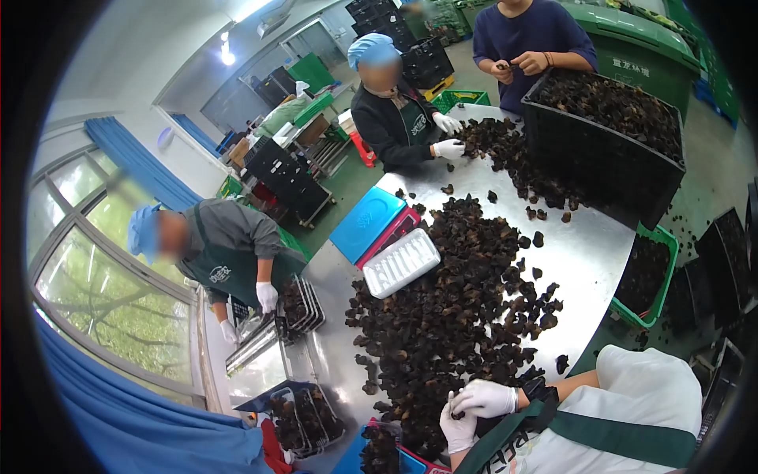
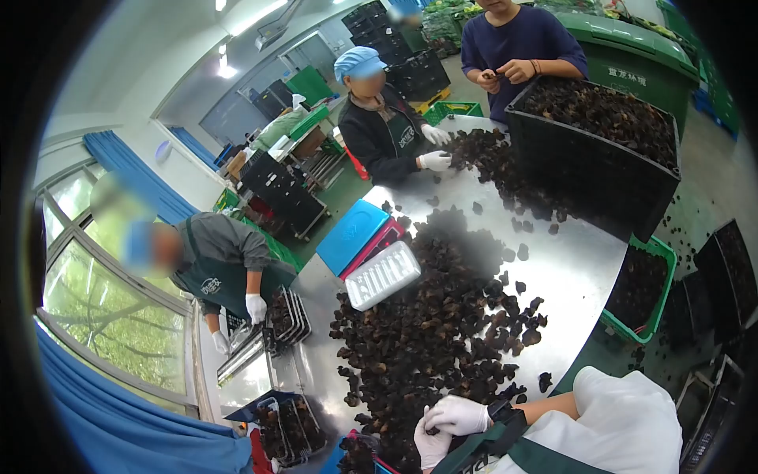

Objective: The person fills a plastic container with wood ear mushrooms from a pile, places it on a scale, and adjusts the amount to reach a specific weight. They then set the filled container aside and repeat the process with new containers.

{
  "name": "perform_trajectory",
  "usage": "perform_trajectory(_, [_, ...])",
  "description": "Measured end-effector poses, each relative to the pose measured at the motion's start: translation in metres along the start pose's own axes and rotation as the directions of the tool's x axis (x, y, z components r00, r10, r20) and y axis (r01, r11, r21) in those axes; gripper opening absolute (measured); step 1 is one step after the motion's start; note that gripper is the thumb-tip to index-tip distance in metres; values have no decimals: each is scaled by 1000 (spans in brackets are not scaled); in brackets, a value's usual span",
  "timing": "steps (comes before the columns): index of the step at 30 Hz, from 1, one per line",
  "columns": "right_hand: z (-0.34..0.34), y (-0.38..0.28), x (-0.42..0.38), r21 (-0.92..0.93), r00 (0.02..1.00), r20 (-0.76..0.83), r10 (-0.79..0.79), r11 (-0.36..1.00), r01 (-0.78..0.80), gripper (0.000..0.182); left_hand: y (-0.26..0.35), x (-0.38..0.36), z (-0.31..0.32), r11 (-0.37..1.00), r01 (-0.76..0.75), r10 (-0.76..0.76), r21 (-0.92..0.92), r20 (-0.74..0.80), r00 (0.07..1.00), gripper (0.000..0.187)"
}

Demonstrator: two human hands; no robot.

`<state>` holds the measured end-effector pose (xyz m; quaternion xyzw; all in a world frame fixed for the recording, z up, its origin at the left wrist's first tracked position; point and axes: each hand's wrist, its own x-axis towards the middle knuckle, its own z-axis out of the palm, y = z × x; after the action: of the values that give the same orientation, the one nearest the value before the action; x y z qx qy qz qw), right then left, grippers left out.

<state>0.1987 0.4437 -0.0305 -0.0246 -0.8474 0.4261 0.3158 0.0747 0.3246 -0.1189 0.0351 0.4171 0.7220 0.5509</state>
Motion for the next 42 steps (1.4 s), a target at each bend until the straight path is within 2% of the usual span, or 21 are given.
perform_trajectory(1, [0, 8, -2, -17, 997, -69, -22, 1000, 21, 18, -2, 2, -6, 998, 36, -35, -55, 9, 999, 36])
perform_trajectory(2, [-6, 7, -1, -33, 993, -114, 26, 999, -30, 18, 5, 0, -11, 897, 192, -190, -398, 45, 981, 35])
perform_trajectory(3, [-14, 7, 1, -45, 985, -153, 74, 996, -82, 18, 17, -8, 0, 656, 311, -311, -688, 129, 942, 35])
perform_trajectory(5, [-13, 26, -7, -22, 971, -207, 119, 992, -126, 18, 27, -20, 13, 751, 268, -317, -603, 26, 948, 28])
perform_trajectory(7, [-23, 21, -7, -47, 946, -248, 207, 973, -225, 17, 30, -28, 26, 934, 95, -148, -345, -129, 981, 28])
perform_trajectory(8, [-27, 19, -7, -54, 941, -248, 229, 967, -249, 17, 29, -33, 25, 957, 31, -63, -288, -104, 993, 31])
perform_trajectory(12, [-21, 30, -21, 41, 920, -202, 335, 942, -334, 17, 37, -55, 36, 960, -124, 69, -252, -215, 974, 46])
perform_trajectory(15, [-11, 36, -47, 111, 869, -76, 490, 870, -481, 18, 39, -74, 41, 947, -223, 135, -231, -344, 929, 41])
perform_trajectory(17, [-5, 33, -54, 133, 830, 4, 558, 822, -554, 19, 33, -77, 36, 866, -345, 150, -361, -471, 869, 28])
perform_trajectory(19, [-5, 24, -55, 82, 828, 108, 551, 825, -559, 18, 47, -93, 39, 820, -444, 212, -362, -529, 822, 23])
perform_trajectory(21, [-3, 22, -47, 25, 865, 134, 483, 871, -490, 19, 70, -103, 41, 790, -556, 320, -259, -600, 734, 20])
perform_trajectory(24, [1, 17, -33, 23, 885, 138, 444, 892, -451, 21, 110, -111, 16, 636, -689, 692, 346, -652, 310, 16])
perform_trajectory(25, [1, 16, -29, 24, 889, 137, 438, 895, -445, 21, 125, -115, 1, 538, -616, 797, 575, -585, 151, 17])
perform_trajectory(27, [4, 17, -27, 33, 888, 110, 446, 891, -452, 19, 142, -117, -38, 167, -54, 964, 984, -175, -199, 21])
perform_trajectory(29, [8, 17, -25, 29, 870, 98, 484, 872, -489, 19, 148, -115, -75, 22, 253, 999, 967, -28, 23, 22])
perform_trajectory(30, [10, 20, -27, 28, 887, 93, 451, 890, -456, 19, 145, -114, -97, 5, 294, 975, 956, -70, 213, 20])
perform_trajectory(33, [10, 13, -28, 1, 891, 130, 434, 899, -438, 19, 141, -114, -98, 108, 134, 980, 985, -128, 155, 21])
perform_trajectory(35, [11, 10, -31, -18, 881, 131, 454, 890, -455, 19, 147, -129, -78, 333, -49, 936, 941, -324, 137, 24])
perform_trajectory(37, [13, 14, -35, -44, 864, 134, 485, 874, -484, 19, 153, -146, -78, 340, -256, 937, 905, -348, 11, 22])
perform_trajectory(40, [16, 12, -30, -44, 864, 138, 483, 875, -482, 19, 175, -188, -77, 277, -336, 922, 900, -347, -171, 31])
perform_trajectory(42, [20, 13, -24, -31, 866, 156, 475, 879, -477, 19, 187, -214, -73, 329, -334, 860, 883, -426, -280, 34])
